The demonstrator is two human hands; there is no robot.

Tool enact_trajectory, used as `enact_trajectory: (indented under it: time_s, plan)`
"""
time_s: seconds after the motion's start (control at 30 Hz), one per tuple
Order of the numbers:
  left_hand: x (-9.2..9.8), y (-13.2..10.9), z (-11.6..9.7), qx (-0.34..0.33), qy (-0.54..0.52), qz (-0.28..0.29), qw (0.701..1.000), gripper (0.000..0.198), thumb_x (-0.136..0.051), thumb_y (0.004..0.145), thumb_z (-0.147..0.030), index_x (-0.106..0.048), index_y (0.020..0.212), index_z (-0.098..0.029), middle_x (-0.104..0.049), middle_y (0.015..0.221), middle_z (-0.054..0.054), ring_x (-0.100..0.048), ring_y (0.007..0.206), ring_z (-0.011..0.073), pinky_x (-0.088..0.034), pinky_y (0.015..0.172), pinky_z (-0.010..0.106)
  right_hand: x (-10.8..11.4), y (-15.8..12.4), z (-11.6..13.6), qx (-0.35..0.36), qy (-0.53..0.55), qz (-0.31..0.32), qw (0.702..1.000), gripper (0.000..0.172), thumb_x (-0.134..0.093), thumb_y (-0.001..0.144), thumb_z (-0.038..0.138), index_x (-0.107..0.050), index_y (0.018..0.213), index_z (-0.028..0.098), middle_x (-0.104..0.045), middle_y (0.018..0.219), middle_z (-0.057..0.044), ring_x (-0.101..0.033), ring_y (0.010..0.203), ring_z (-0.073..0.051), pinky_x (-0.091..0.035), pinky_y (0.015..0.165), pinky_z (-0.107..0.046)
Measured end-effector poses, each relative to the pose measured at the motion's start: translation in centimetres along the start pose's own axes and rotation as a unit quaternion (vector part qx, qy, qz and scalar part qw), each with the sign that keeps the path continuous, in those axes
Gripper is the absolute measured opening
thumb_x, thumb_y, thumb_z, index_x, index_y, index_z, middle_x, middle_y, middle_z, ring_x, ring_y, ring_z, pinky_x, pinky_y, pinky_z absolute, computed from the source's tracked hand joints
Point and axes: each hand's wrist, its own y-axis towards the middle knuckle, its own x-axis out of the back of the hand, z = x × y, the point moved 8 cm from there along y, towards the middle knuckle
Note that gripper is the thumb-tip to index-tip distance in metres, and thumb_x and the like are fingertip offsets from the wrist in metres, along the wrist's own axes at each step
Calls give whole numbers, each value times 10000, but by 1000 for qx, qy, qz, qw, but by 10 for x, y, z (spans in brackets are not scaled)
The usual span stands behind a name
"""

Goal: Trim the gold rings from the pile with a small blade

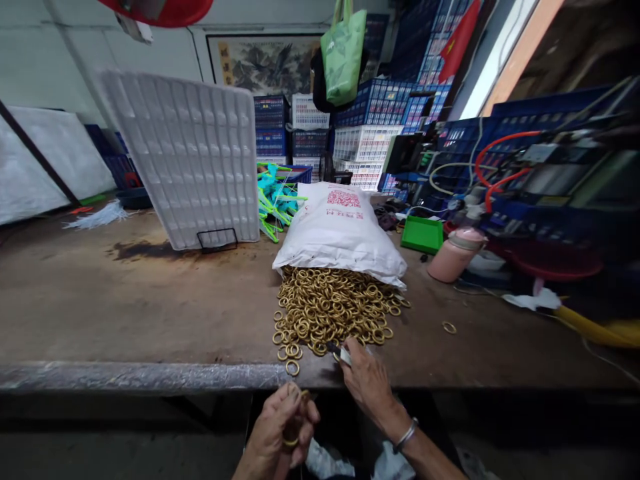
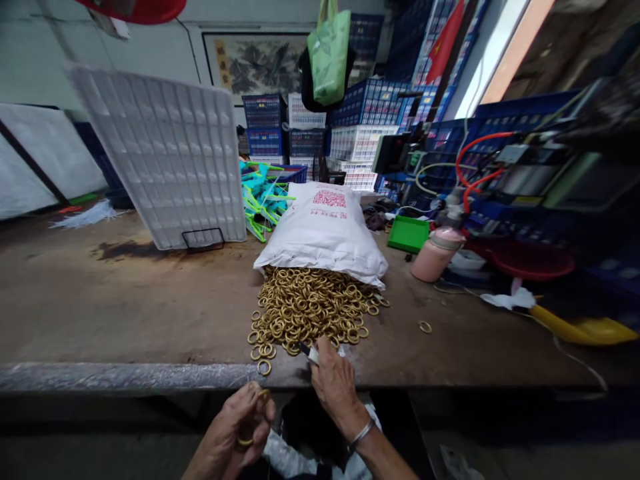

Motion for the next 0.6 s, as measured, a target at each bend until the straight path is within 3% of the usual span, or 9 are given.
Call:
enact_trajectory:
  time_s: [0.17,0.4,0.6]
  plan:
    - [5,-2,-2,3,-34,-34,999,308,-667,651,-399,-480,693,-157,-595,693,26,-433,434,56,-240,338,155,-11,3,-11,-34,-27,9,999,125,-452,801,191,-482,922,199,-621,882,-46,-580,755,-168,-295,580,-251]
    - [-1,-1,0,16,-109,-9,994,333,-691,628,-286,-525,898,-183,-582,658,8,-475,467,79,-229,354,148,-10,2,-7,-32,-45,17,998,178,-416,796,133,-494,941,201,-616,904,-35,-581,788,-165,-316,613,-255]
    - [-19,3,-5,23,-129,-16,991,276,-734,612,-332,-551,659,-131,-570,663,13,-459,473,53,-183,337,130,-14,0,-10,-38,-59,23,997,204,-432,787,116,-503,959,201,-610,946,-46,-581,843,-171,-337,645,-256]
